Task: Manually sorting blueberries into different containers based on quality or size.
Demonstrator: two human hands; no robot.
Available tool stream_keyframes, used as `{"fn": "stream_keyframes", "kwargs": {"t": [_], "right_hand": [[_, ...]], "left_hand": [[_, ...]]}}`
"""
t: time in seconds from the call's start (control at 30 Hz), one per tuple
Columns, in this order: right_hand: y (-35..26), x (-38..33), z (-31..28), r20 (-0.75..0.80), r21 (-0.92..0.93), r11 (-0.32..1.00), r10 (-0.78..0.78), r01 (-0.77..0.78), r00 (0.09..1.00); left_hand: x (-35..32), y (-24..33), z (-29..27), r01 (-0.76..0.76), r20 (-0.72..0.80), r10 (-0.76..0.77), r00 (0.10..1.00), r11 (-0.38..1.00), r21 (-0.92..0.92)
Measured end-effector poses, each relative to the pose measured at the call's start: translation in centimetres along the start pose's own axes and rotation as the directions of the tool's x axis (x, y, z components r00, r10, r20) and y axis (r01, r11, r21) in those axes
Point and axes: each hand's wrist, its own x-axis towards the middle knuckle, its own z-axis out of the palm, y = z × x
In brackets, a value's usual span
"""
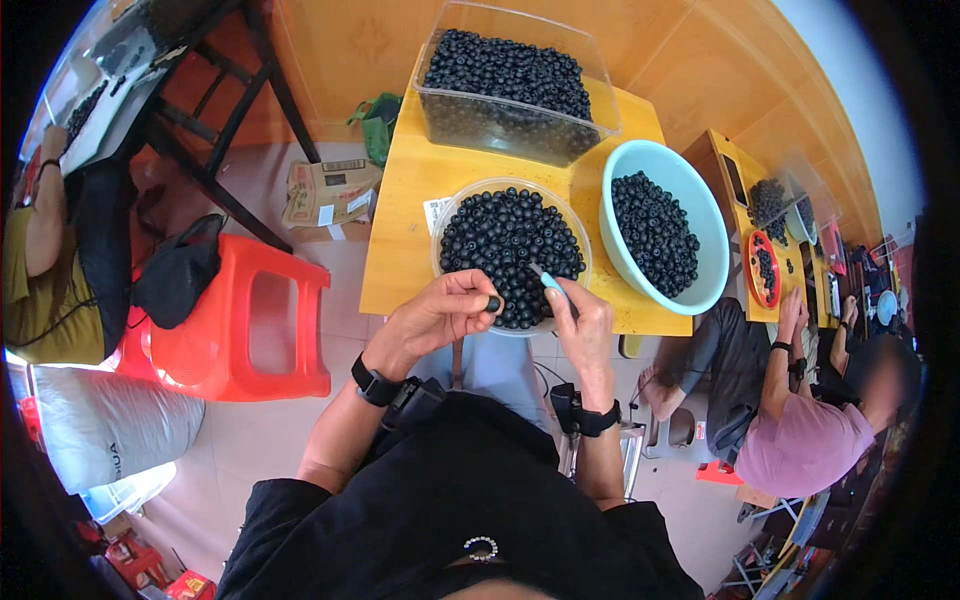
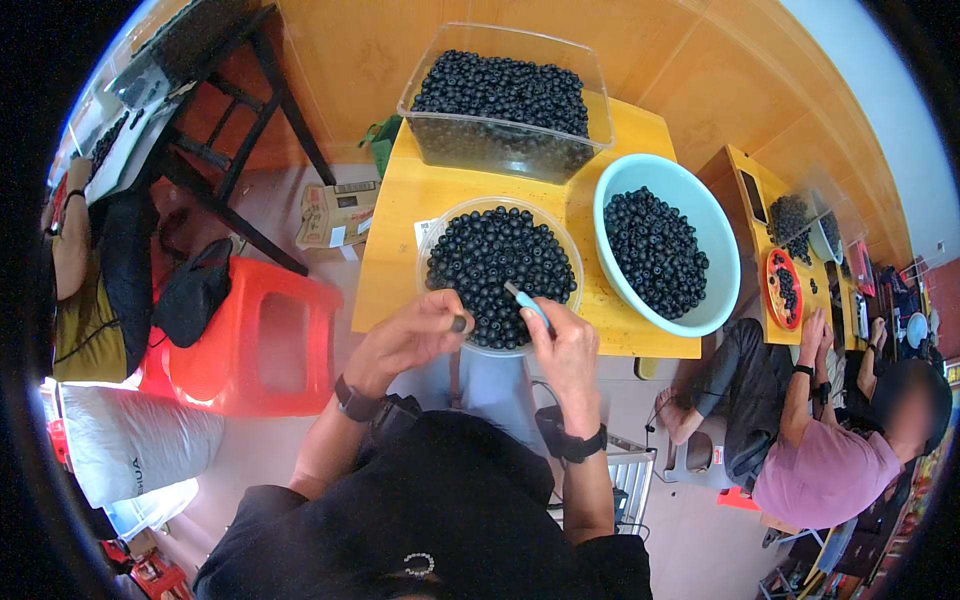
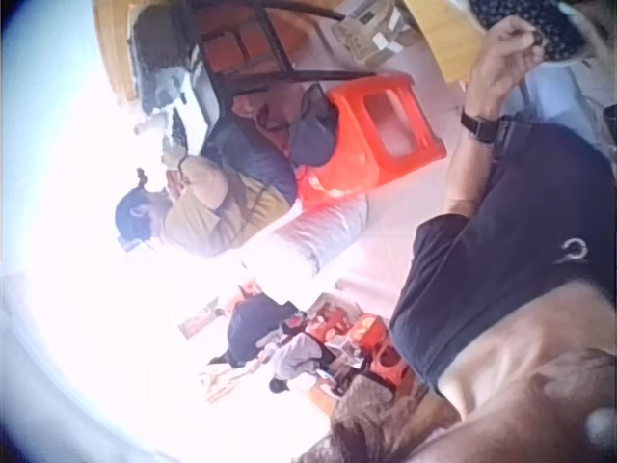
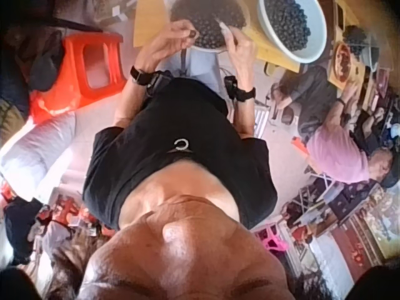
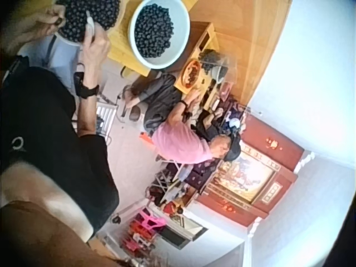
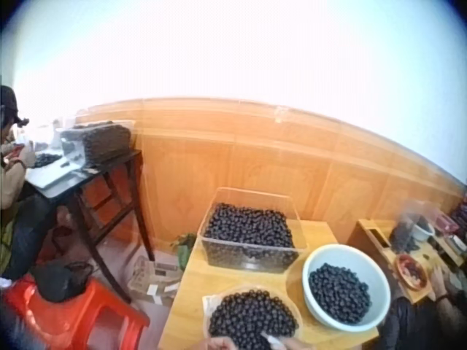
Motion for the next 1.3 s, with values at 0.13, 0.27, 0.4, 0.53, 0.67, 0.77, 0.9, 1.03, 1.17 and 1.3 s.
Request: {"fn": "stream_keyframes", "kwargs": {"t": [0.13,0.27,0.4,0.53,0.67,0.77,0.9,1.03,1.17,1.3], "right_hand": [[-1.8,-0.3,0.6,0.104,0.295,0.945,0.114,-0.140,0.988],[-3.6,-0.6,0.9,0.225,0.467,0.863,0.094,-0.191,0.970],[-4.9,-0.5,1.5,0.277,0.447,0.880,0.036,-0.162,0.960],[-3.8,-1.3,2.4,0.370,0.710,0.606,0.112,-0.358,0.922],[-3.5,-1.5,1.7,0.457,0.710,0.527,0.158,-0.466,0.875],[-4.2,-1.5,1.5,0.492,0.710,0.446,0.237,-0.544,0.837],[-3.6,-1.7,1.8,0.429,0.657,0.631,0.136,-0.412,0.893],[-2.0,-0.9,0.5,0.271,0.503,0.808,0.191,-0.308,0.943],[2.0,2.5,-5.1,-0.164,0.329,0.925,0.252,-0.188,0.954],[2.4,3.6,-8.8,-0.419,0.175,0.962,0.266,-0.211,0.868]], "left_hand": [[0.4,0.0,0.2,0.013,-0.052,-0.016,0.999,0.998,-0.066],[0.2,-0.1,-0.2,-0.001,-0.093,-0.003,0.996,0.999,-0.047],[0.1,-0.2,0.6,-0.013,-0.159,0.019,0.987,0.999,0.042],[-0.3,0.0,0.7,0.054,-0.094,-0.043,0.995,0.992,0.117],[-0.3,-0.3,0.4,0.112,-0.056,-0.106,0.993,0.985,0.128],[-0.1,-0.9,-0.1,0.070,-0.038,-0.068,0.997,0.996,0.048],[-0.3,-0.7,0.0,0.055,-0.038,-0.054,0.998,0.998,0.028],[-0.1,-0.4,1.0,0.055,-0.205,-0.011,0.979,0.976,0.212],[-0.5,0.3,1.2,0.024,-0.340,0.124,0.932,0.916,0.401],[-1.1,0.5,-0.3,-0.033,-0.436,0.277,0.856,0.871,0.490]]}}
